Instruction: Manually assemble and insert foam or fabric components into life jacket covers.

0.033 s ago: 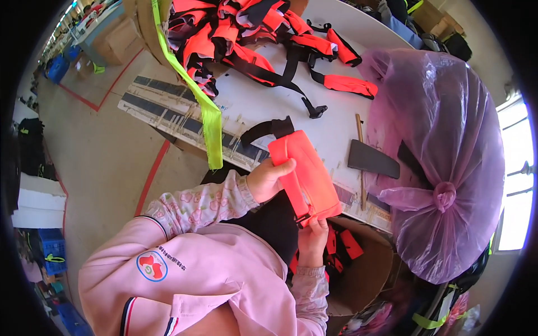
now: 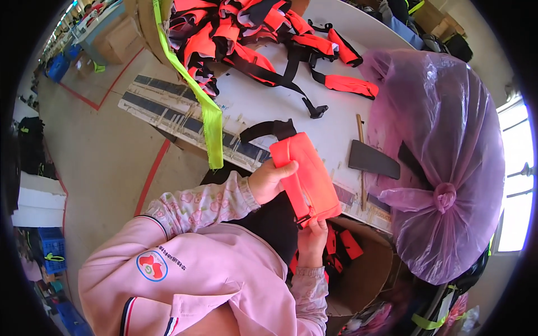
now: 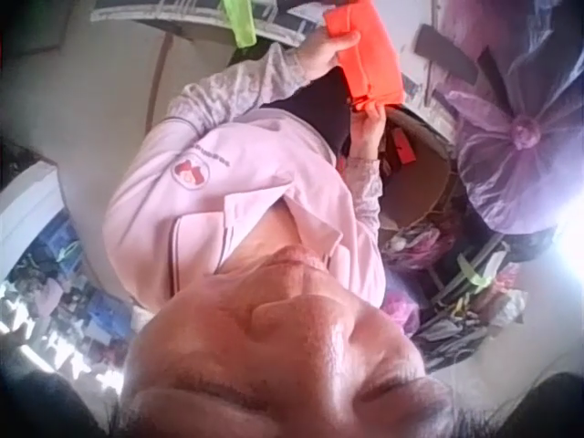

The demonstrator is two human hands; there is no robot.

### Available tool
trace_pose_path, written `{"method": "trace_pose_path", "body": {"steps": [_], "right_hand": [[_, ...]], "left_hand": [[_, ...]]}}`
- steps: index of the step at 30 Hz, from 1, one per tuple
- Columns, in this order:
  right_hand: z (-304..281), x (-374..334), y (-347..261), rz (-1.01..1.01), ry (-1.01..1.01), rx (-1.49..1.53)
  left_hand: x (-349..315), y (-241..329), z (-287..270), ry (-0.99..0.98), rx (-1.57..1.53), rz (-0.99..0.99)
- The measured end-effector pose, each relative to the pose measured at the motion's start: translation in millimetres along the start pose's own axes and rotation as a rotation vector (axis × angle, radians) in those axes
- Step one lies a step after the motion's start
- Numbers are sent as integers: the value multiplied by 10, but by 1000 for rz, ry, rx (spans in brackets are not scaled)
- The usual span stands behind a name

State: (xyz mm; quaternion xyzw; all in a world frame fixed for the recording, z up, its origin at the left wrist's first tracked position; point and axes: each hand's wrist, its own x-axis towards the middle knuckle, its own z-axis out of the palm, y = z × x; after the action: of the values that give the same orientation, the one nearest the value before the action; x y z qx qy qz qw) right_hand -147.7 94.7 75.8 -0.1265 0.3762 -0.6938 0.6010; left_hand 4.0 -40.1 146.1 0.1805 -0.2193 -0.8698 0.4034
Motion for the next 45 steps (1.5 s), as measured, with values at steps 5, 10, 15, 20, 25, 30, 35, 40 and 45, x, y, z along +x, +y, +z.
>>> {"method": "trace_pose_path", "body": {"steps": [5,10,15,20,25,30,35,40,45], "right_hand": [[-181,-136,-224,-143,93,-29],[-546,-1255,-1863,-499,488,-524],[-1129,-1999,-2476,-485,608,-727],[-1258,-2105,-2523,-147,955,-938],[-1429,-1429,-2111,-54,575,-1188],[-1034,-931,-1821,-91,366,-1272],[-807,-614,-1709,-115,234,-1277],[-636,-509,-1557,-20,192,-1291],[-589,-262,-1406,-54,49,-1318]], "left_hand": [[-7,-55,-3,-28,12,19],[200,631,-391,-841,836,-485],[914,1403,-1100,201,1356,242],[1599,1739,-1444,369,2480,400],[2004,1766,-1715,396,2702,621],[2169,1747,-1602,316,2855,554],[2142,1756,-1489,256,2925,246],[2328,1753,-1721,436,2922,473],[2657,2096,-2002,408,3135,662]]}}
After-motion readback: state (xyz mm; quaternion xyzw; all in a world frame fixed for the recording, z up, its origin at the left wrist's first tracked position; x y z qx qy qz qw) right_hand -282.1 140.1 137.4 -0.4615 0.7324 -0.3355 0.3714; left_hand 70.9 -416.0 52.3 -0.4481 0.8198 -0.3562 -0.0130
